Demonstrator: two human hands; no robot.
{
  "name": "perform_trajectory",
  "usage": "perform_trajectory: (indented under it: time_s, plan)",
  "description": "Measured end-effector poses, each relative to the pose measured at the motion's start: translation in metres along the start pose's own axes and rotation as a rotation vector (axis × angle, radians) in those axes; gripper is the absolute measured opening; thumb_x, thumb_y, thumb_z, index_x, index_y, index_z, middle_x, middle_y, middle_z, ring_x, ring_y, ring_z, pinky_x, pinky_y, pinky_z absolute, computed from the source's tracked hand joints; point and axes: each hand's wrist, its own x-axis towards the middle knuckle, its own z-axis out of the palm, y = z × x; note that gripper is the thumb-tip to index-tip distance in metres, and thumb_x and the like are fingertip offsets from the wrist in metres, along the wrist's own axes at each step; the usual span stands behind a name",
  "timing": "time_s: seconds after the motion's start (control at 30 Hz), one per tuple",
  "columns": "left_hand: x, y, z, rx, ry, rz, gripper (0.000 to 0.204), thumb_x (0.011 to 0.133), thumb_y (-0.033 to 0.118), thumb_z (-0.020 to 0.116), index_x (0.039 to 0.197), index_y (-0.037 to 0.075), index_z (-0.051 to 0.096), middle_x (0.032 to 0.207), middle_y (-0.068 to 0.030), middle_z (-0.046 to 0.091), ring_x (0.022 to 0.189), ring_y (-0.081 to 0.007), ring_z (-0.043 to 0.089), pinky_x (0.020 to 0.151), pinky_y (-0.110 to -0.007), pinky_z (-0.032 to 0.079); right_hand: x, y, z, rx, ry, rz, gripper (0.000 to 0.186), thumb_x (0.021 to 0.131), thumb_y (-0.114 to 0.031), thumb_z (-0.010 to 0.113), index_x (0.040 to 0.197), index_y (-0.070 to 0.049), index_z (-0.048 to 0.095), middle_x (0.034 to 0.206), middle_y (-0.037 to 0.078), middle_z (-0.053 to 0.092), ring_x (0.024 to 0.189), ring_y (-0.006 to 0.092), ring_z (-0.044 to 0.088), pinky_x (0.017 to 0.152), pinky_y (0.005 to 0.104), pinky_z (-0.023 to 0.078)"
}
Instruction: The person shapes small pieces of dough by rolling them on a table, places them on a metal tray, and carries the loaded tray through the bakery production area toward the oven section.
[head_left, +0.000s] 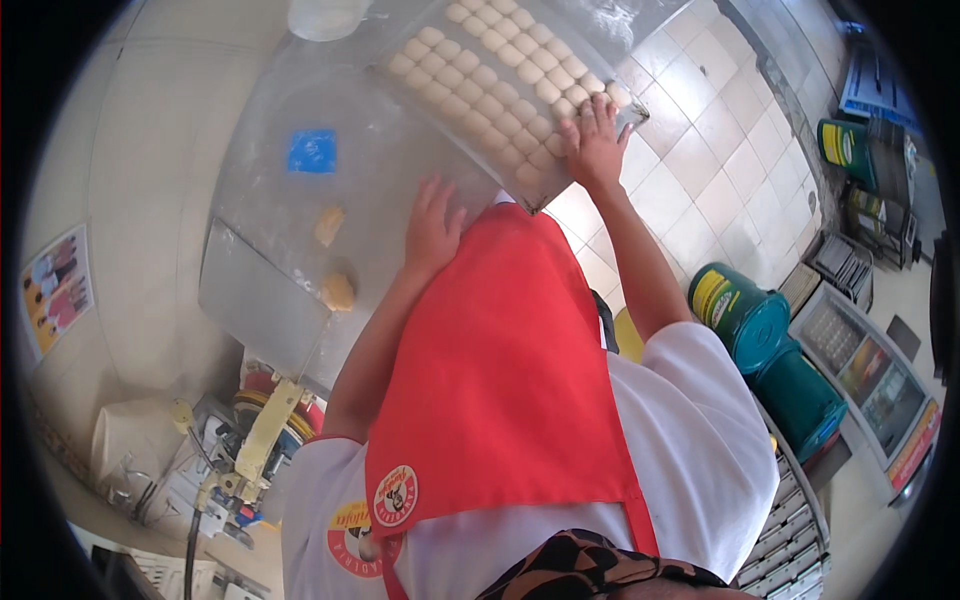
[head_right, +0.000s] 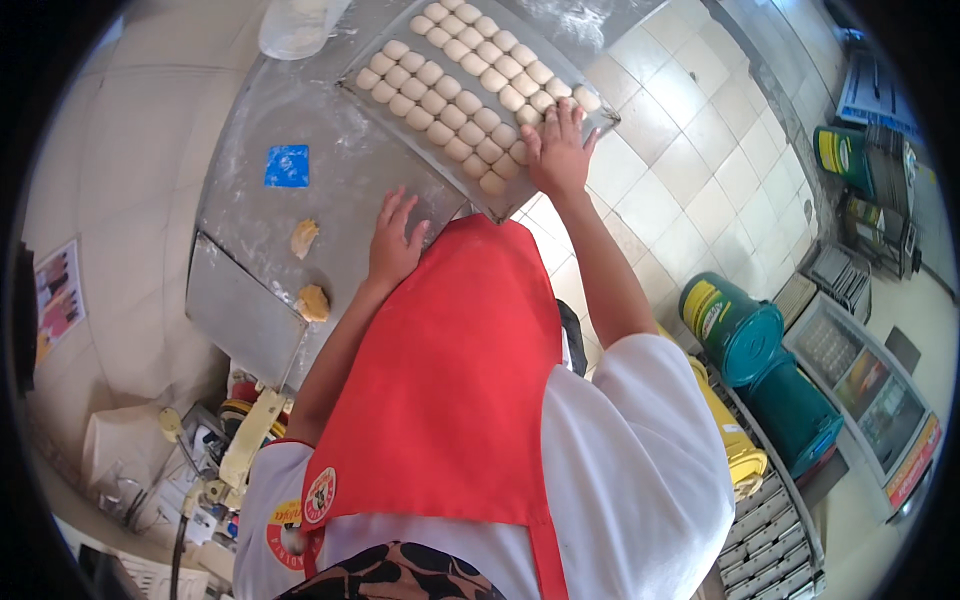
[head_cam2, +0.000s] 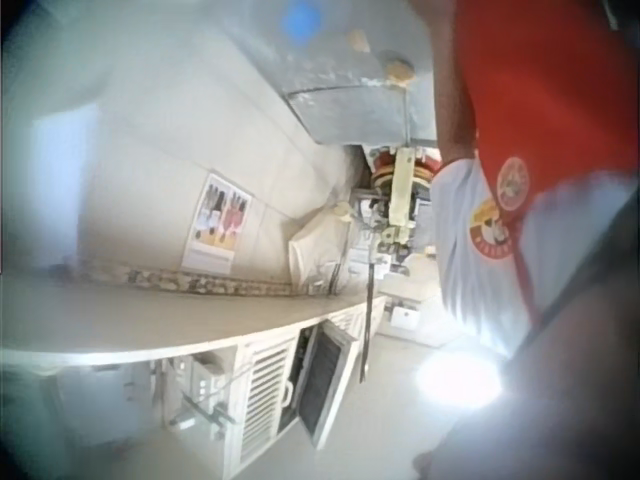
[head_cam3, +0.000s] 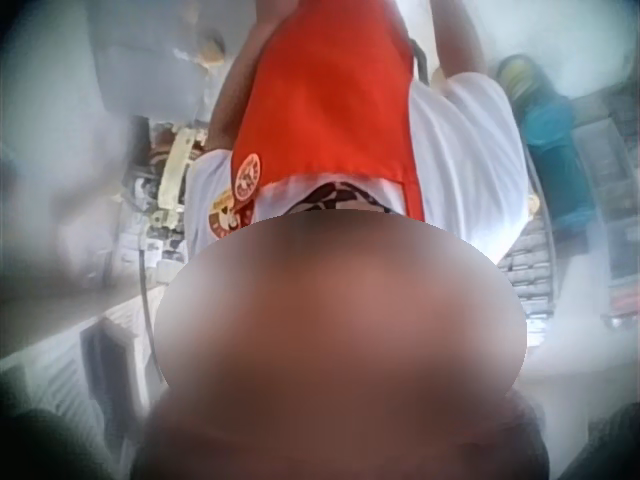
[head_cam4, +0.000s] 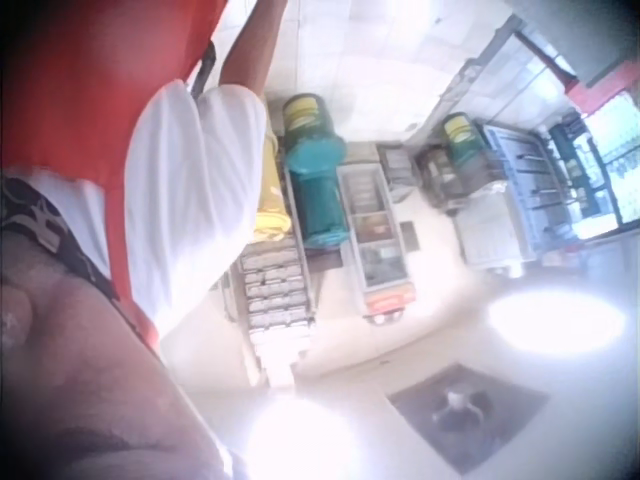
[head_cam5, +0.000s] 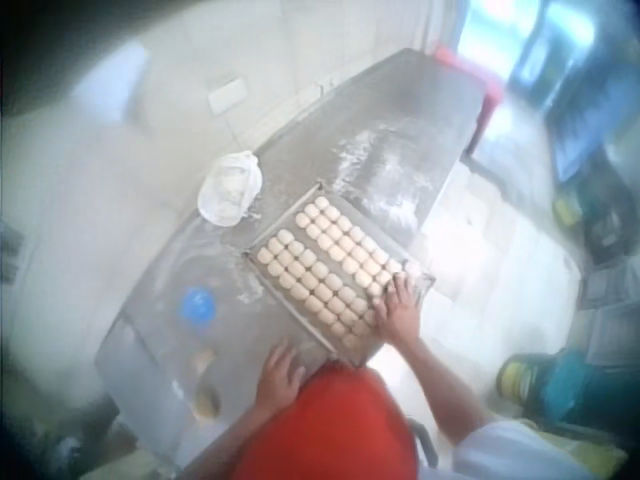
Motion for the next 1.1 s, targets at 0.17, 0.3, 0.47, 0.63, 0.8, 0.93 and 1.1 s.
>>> perform_trajectory:
  time_s: [0.17,0.3,0.47,0.63,0.8,0.93,1.1]
  plan:
    - [-0.024,-0.016,-0.006,0.000,0.035,-0.031,0.049,0.095,0.021,0.067,0.137,0.000,0.057,0.153,-0.0239,0.045,0.144,-0.0435,0.039,0.117,-0.048,0.036,0.028,-0.003,0.012,-0.034,0.074,-0.115,0.069,0.105,-0.052,0.042,0.154,-0.003,0.040,0.166,0.017,0.029,0.154,0.0404,0.023,0.120,0.0651,0.016]
    - [-0.046,-0.024,-0.015,-0.038,0.028,-0.106,0.050,0.095,0.023,0.067,0.138,0.000,0.056,0.153,-0.0242,0.044,0.144,-0.0434,0.039,0.118,-0.047,0.035,0.045,-0.039,0.010,-0.137,-0.049,-0.038,0.073,0.105,-0.055,0.037,0.158,-0.005,0.033,0.167,0.015,0.026,0.155,0.0384,0.021,0.121,0.0637,0.015]
    - [-0.057,-0.036,-0.021,0.011,0.042,-0.114,0.050,0.096,0.022,0.066,0.139,0.000,0.055,0.154,-0.0248,0.044,0.144,-0.0437,0.038,0.118,-0.047,0.034,0.030,-0.093,0.039,-0.120,-0.054,-0.347,0.072,0.105,-0.057,0.038,0.157,-0.007,0.036,0.167,0.013,0.027,0.155,0.0367,0.022,0.123,0.0602,0.016]
    - [-0.068,-0.045,-0.033,-0.016,0.091,-0.145,0.048,0.097,0.025,0.066,0.137,0.001,0.058,0.153,-0.0229,0.046,0.144,-0.0411,0.040,0.117,-0.046,0.037,0.052,-0.138,0.030,-0.055,-0.194,-0.240,0.071,0.104,-0.055,0.043,0.156,-0.007,0.038,0.167,0.011,0.027,0.154,0.0346,0.024,0.122,0.0595,0.019]
    - [-0.060,-0.033,-0.041,0.003,0.006,-0.132,0.049,0.097,0.027,0.065,0.137,-0.001,0.057,0.151,-0.0246,0.047,0.142,-0.0428,0.042,0.115,-0.048,0.037,0.126,-0.196,0.067,-0.016,-0.068,-0.541,0.062,0.105,-0.052,0.043,0.156,-0.015,0.041,0.168,0.010,0.026,0.155,0.0322,0.023,0.122,0.0598,0.021]
    - [-0.087,-0.050,-0.042,0.091,0.021,-0.128,0.049,0.097,0.026,0.065,0.137,-0.002,0.057,0.150,-0.0256,0.048,0.141,-0.0447,0.043,0.115,-0.050,0.038,0.135,-0.200,0.084,-0.106,-0.061,-0.629,0.057,0.105,-0.052,0.042,0.155,-0.025,0.042,0.168,0.009,0.025,0.155,0.0339,0.023,0.121,0.0609,0.023]
    - [-0.093,-0.062,-0.052,0.065,0.041,-0.133,0.048,0.097,0.022,0.066,0.135,-0.003,0.057,0.147,-0.0270,0.050,0.138,-0.0439,0.047,0.114,-0.049,0.038,0.130,-0.194,0.075,0.336,-0.015,-0.444,0.054,0.102,-0.042,0.053,0.152,-0.024,0.046,0.163,0.014,0.033,0.150,0.0400,0.029,0.120,0.0600,0.026]
